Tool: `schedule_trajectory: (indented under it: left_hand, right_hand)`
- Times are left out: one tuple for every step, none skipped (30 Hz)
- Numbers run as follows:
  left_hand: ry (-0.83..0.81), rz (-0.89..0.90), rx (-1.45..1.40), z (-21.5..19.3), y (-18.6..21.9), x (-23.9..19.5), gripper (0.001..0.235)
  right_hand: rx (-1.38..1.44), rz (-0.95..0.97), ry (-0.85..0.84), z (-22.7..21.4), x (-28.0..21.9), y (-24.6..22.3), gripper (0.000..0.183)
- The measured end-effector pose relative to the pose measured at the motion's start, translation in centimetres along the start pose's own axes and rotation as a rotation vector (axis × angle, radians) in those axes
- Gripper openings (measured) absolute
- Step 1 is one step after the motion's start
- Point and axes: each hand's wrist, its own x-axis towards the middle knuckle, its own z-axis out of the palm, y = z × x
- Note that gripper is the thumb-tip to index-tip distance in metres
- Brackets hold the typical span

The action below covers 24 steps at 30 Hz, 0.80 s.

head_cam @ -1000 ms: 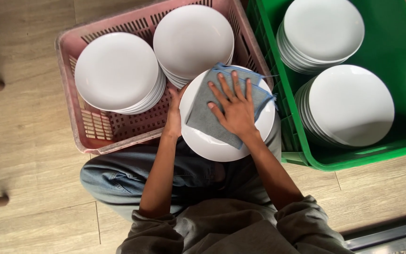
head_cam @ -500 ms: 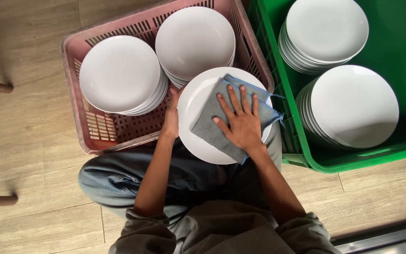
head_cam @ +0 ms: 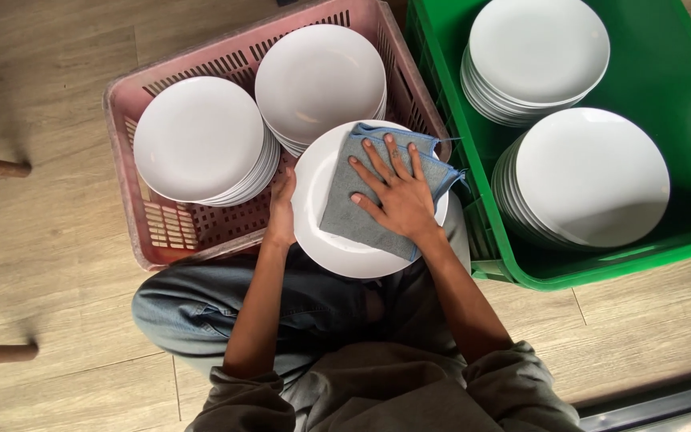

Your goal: A person sitting on the floor wipes white ceramic plates with a blue cloth and transfers them from a pink basket to a green basket.

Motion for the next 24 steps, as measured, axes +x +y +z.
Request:
schedule_trajectory:
  left_hand:
    - [0.003,0.000,-0.001,-1.0,-0.8,0.5,0.067]
    - [0.007,-0.054,-0.051,-1.8,-1.8,1.0,0.061]
    - [0.012,-0.108,-0.102,-2.6,-2.8,1.5,0.056]
    - [0.011,-0.108,-0.105,-1.9,-1.7,1.2,0.056]
    - [-0.047,-0.179,-0.185,-1.2,-0.7,0.8,0.055]
    - [-0.102,-0.248,-0.263,-0.7,0.5,0.3,0.056]
    - [-0.102,-0.245,-0.263,-0.9,0.6,0.8,0.056]
    - [-0.103,-0.310,-0.315,-1.1,0.6,1.2,0.059]
    - [-0.105,-0.375,-0.368,-1.3,0.6,1.5,0.062]
    - [-0.098,-0.368,-0.372,-1.0,0.4,1.2,0.062]
    - [-0.045,-0.327,-0.311,-0.6,0.2,0.9,0.072]
    - [0.007,-0.287,-0.246,-0.4,0.2,0.7,0.086]
    - [0.014,-0.281,-0.245,-2.7,-2.7,2.0,0.086]
    - [-0.046,-0.252,-0.350,-4.8,-5.8,3.5,0.080]
    - [-0.107,-0.222,-0.455,-6.8,-8.9,5.1,0.074]
    - [-0.106,-0.222,-0.453,-6.4,-7.8,4.8,0.074]
    - [-0.111,-0.208,-0.428,-5.9,-6.7,4.5,0.079]
    - [-0.114,-0.196,-0.406,-5.4,-5.8,4.0,0.085]
    - [-0.112,-0.197,-0.406,-1.6,-0.6,2.7,0.085]
    - [-0.011,-0.257,-0.259,2.5,4.4,0.5,0.090]
    - [0.090,-0.315,-0.111,6.2,9.1,-3.0,0.095]
    - [0.084,-0.308,-0.119,4.4,5.9,-1.4,0.095]
    - [0.066,-0.240,-0.151,2.6,2.7,0.4,0.071]
    - [0.046,-0.173,-0.179,0.8,-0.3,2.3,0.057]
  right_hand:
    - [0.001,-0.002,-0.001,0.2,0.2,0.0,0.061]
    - [0.004,-0.019,0.019,0.1,0.2,0.2,0.061]
    - [0.006,-0.036,0.039,0.1,0.1,0.4,0.061]
    - [0.004,-0.037,0.037,0.1,0.2,0.6,0.061]
    - [-0.002,-0.048,0.043,0.1,0.3,0.8,0.061]
    - [-0.005,-0.061,0.052,0.2,0.5,0.8,0.060]
    - [-0.005,-0.064,0.053,0.1,0.9,0.6,0.060]
    - [-0.006,-0.004,0.016,0.1,1.3,0.3,0.060]
    - [-0.009,0.056,-0.021,0.1,1.6,0.0,0.059]
    - [-0.005,0.047,-0.023,0.5,2.2,-0.7,0.059]
    - [-0.051,0.110,-0.042,0.8,2.7,-1.5,0.060]
    - [-0.095,0.176,-0.058,1.1,3.4,-2.3,0.060]
    - [-0.090,0.170,-0.057,1.6,4.0,-3.8,0.060]
    - [-0.081,0.177,-0.071,1.9,4.5,-5.0,0.065]
    - [-0.071,0.184,-0.086,2.3,5.0,-6.1,0.070]
    - [-0.069,0.184,-0.085,2.2,5.2,-5.8,0.070]
    - [-0.049,0.140,-0.100,2.2,5.3,-5.4,0.071]
    - [-0.029,0.096,-0.119,2.1,5.3,-5.1,0.071]
    - [-0.028,0.096,-0.121,1.7,5.4,-3.9,0.071]
    - [-0.033,0.090,-0.159,1.1,5.7,-2.4,0.073]
    - [-0.038,0.084,-0.197,0.4,6.1,-0.8,0.075]
    - [-0.048,0.077,-0.194,-0.1,6.0,0.3,0.075]
    - [-0.067,0.101,-0.220,-0.8,6.0,1.5,0.075]
    - [-0.083,0.128,-0.243,-1.3,6.1,2.5,0.075]
